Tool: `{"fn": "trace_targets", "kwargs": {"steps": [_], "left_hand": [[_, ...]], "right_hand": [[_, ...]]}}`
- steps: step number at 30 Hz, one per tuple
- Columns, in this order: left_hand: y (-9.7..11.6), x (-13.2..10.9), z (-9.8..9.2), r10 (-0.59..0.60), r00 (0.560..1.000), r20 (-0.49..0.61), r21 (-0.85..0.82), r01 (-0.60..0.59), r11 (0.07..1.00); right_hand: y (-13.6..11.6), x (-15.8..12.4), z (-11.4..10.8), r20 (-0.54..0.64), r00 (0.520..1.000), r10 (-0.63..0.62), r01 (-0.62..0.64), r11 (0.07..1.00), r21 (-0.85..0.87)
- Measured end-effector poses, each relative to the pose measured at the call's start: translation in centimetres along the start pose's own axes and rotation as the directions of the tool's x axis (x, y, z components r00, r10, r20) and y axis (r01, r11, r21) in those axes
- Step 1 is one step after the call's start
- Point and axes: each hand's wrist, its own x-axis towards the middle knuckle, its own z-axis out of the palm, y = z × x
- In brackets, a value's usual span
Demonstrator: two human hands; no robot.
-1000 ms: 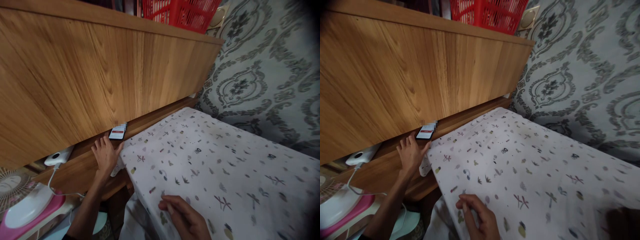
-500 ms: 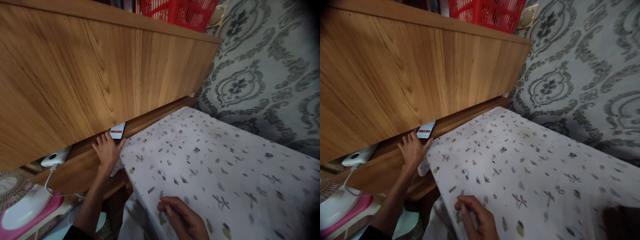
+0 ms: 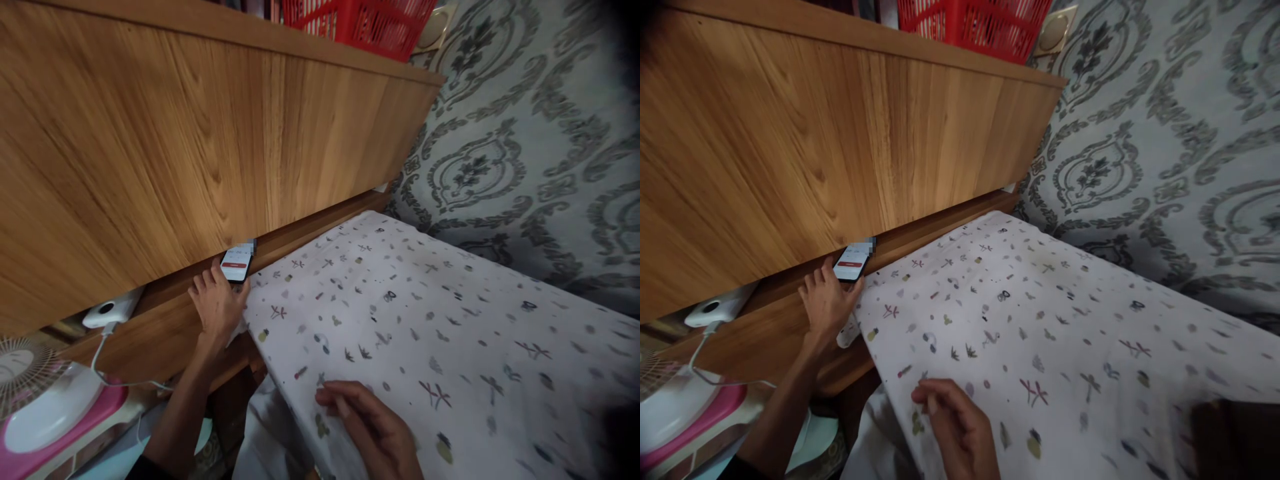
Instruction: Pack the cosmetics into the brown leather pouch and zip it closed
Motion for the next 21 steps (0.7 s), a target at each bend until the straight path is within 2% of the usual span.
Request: {"fn": "trace_targets", "kwargs": {"steps": [2, 5, 9, 13, 17, 21], "left_hand": [[-0.2, -0.9, -0.3, 0.002, 1.000, -0.001, -0.052, -0.002, 0.999], [-0.5, -2.2, -0.9, -0.003, 1.000, 0.003, -0.192, 0.003, 0.981], [0.2, -4.4, -2.1, 0.047, 0.999, 0.022, -0.444, -0.032, 0.896], [2.7, -8.1, -3.4, 0.227, 0.974, 0.020, -0.622, -0.166, 0.765], [5.5, -12.0, -4.0, 0.416, 0.910, -0.008, -0.683, -0.308, 0.662], [7.7, -14.4, -3.9, 0.485, 0.871, -0.083, -0.692, -0.400, 0.600]], "right_hand": [[0.0, 0.3, -0.3, -0.002, 0.999, 0.037, -0.037, 0.998, 0.058], [0.1, 1.2, -0.3, 0.084, 0.992, 0.096, -0.116, 0.947, 0.300], [0.4, 2.3, 0.9, 0.227, 0.963, 0.146, -0.257, 0.758, 0.600], [-0.2, 3.3, 2.0, 0.271, 0.938, 0.216, -0.346, 0.586, 0.733], [-1.6, 3.7, 1.0, 0.183, 0.964, 0.192, -0.257, 0.516, 0.817], [-2.7, 2.6, -1.2, 0.074, 0.981, 0.177, -0.153, 0.490, 0.858]]}}
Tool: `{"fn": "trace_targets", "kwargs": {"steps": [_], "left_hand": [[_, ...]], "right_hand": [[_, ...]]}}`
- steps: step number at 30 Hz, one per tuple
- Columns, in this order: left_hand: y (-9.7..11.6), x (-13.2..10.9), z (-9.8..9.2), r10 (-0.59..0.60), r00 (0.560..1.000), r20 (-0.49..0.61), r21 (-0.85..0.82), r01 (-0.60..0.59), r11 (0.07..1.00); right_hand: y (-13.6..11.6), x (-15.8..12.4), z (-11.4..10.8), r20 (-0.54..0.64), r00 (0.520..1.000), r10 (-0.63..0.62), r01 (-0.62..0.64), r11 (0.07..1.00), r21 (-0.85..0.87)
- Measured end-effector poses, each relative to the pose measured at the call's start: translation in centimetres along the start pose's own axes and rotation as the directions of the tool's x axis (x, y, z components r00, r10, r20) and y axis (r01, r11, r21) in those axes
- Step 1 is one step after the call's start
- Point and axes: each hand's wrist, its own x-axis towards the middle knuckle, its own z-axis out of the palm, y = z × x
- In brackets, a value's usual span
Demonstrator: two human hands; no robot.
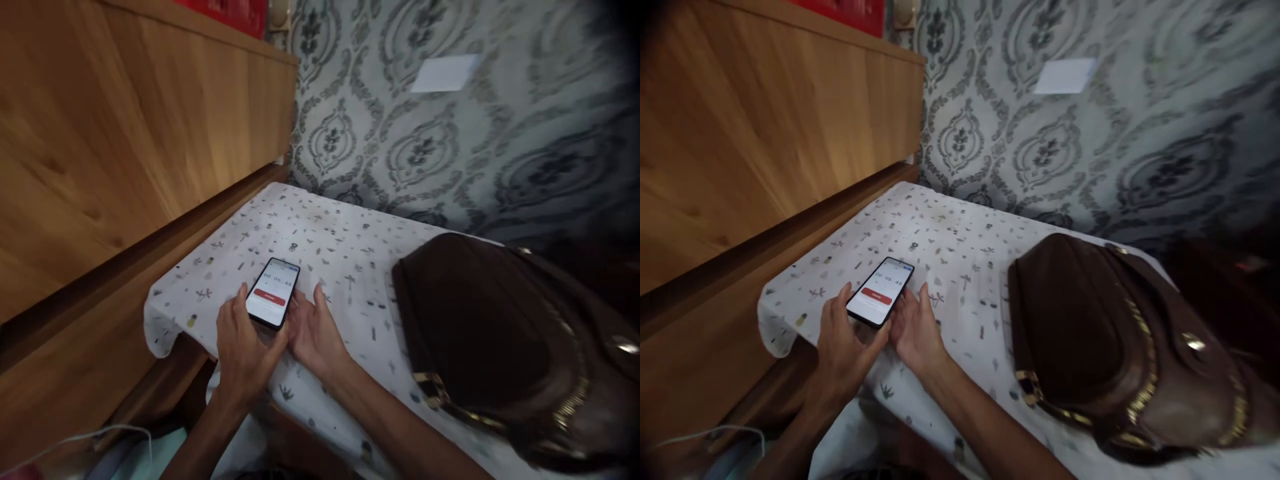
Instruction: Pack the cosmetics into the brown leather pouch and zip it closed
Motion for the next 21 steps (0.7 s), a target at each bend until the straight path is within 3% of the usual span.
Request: {"fn": "trace_targets", "kwargs": {"steps": [4, 9, 14, 21], "left_hand": [[1.5, -0.5, 1.4, 0.161, 0.985, 0.065, -0.065, -0.157, 0.986], [1.7, -1.4, 1.9, 0.360, 0.921, 0.151, -0.240, -0.319, 0.917], [1.2, -1.6, 1.6, 0.499, 0.829, 0.252, -0.283, -0.430, 0.858], [1.7, -0.9, 1.6, 0.670, 0.690, 0.275, -0.287, -0.606, 0.742]], "right_hand": [[-1.9, -1.5, -1.2, -0.010, 0.996, -0.088, 0.089, 0.995, 0.035], [-4.3, -2.8, -4.5, -0.067, 0.989, -0.129, 0.134, 0.989, 0.067], [-6.2, -3.1, -6.7, -0.137, 0.969, -0.205, 0.216, 0.974, 0.071], [-7.7, -3.2, -6.9, -0.090, 0.952, -0.291, 0.295, 0.955, 0.024]]}}
